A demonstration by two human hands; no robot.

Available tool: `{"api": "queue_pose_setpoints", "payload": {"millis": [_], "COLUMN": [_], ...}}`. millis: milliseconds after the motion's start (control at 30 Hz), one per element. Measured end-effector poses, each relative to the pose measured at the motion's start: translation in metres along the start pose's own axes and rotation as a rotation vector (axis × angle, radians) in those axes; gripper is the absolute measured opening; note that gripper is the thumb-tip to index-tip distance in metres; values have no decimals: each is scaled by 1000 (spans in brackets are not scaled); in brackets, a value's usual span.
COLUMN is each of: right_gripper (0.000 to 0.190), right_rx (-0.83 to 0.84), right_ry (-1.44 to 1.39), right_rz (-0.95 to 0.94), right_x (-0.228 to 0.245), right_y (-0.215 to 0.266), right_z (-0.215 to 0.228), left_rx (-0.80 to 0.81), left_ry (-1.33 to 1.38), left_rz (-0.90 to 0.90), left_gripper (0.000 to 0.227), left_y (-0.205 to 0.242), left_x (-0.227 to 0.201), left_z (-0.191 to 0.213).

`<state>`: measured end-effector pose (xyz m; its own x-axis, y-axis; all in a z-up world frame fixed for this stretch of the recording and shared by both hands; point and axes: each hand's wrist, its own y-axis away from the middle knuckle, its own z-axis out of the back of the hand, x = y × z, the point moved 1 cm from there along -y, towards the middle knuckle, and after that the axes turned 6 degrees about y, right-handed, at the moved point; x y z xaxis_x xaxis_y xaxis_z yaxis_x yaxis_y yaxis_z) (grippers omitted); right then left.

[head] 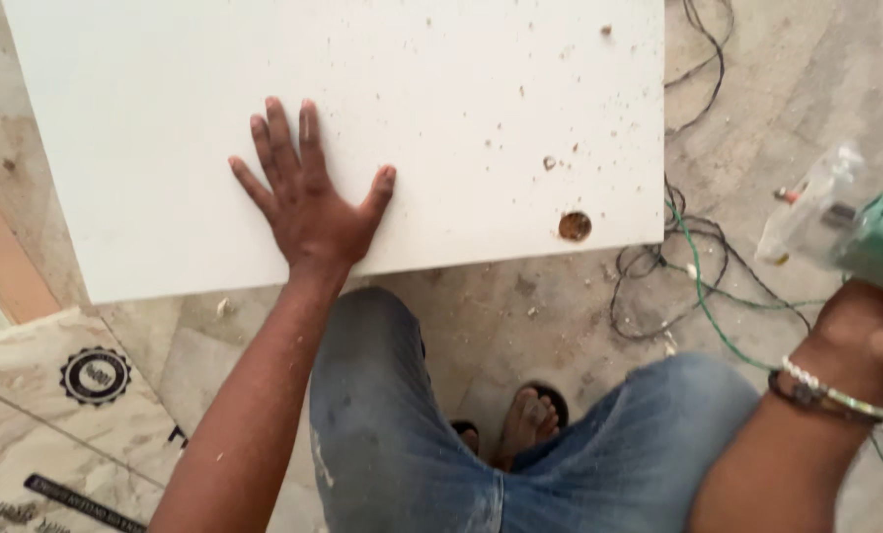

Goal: The person uses a handheld electric router to cut a circular hole in a white rectangular board. They guide the tool along the edge and then into the center of the board to create the opening.

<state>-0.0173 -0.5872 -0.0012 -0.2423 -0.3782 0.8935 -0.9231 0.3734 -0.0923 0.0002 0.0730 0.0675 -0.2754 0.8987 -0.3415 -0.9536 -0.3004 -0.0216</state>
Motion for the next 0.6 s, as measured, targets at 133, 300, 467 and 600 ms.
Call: {"api": "queue_pose_setpoints", "payload": {"millis": [133, 300, 467, 600], "right_gripper": [35, 37, 39, 41], "right_rx": [-6, 42, 64, 117], "right_ry": [5, 20, 41, 32], "right_rz": [-43, -86, -121, -128], "right_x": [-3, -15, -21, -35], "right_y": [22, 28, 38, 26], "right_z": [-4, -21, -30, -52], "left_rx": [4, 2, 15, 43], "left_ry": [-4, -21, -34, -54], "left_rz": [-15, -24, -15, 25], "left_gripper": [107, 105, 106, 107], "left_y": [3, 3, 0, 1], "left_x": [1, 3, 4, 5], "left_z": [-2, -3, -3, -5]}}
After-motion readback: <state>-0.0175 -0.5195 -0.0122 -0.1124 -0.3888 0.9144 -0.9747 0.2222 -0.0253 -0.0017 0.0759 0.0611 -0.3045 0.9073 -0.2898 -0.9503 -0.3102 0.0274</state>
